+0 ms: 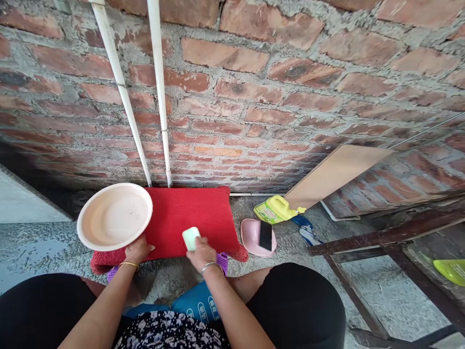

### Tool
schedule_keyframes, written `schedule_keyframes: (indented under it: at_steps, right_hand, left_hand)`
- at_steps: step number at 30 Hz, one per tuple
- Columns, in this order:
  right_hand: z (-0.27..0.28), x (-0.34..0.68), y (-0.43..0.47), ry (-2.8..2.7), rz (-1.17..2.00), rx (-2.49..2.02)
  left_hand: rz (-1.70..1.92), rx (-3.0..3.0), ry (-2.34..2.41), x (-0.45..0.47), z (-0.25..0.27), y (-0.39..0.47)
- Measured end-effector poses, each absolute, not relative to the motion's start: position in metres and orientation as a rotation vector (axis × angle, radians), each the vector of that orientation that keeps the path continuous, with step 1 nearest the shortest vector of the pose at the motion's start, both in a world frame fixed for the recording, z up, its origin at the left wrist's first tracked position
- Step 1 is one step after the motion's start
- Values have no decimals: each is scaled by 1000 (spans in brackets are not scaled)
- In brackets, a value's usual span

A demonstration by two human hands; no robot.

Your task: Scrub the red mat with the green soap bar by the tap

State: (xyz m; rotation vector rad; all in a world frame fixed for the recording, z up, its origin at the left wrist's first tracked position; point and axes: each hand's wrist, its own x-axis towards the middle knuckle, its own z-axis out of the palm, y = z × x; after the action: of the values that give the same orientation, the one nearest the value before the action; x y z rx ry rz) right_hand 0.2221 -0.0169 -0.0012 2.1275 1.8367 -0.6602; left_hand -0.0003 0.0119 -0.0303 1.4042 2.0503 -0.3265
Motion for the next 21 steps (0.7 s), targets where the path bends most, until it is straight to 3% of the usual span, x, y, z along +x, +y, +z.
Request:
schedule_keyframes:
  at_steps: [5, 14, 21]
  right_hand:
    - [-14, 173, -4, 2081, -747, 1881]
    - [-6, 311, 17, 1343, -609, 2533]
    - [-32, 195, 45, 1960, -684, 2167]
  left_hand:
    - [-314, 1400, 2076, 0, -33, 10]
    - [-286, 1440, 2085, 0, -38, 10]
    - [-321, 1459, 2074, 0, -38, 11]
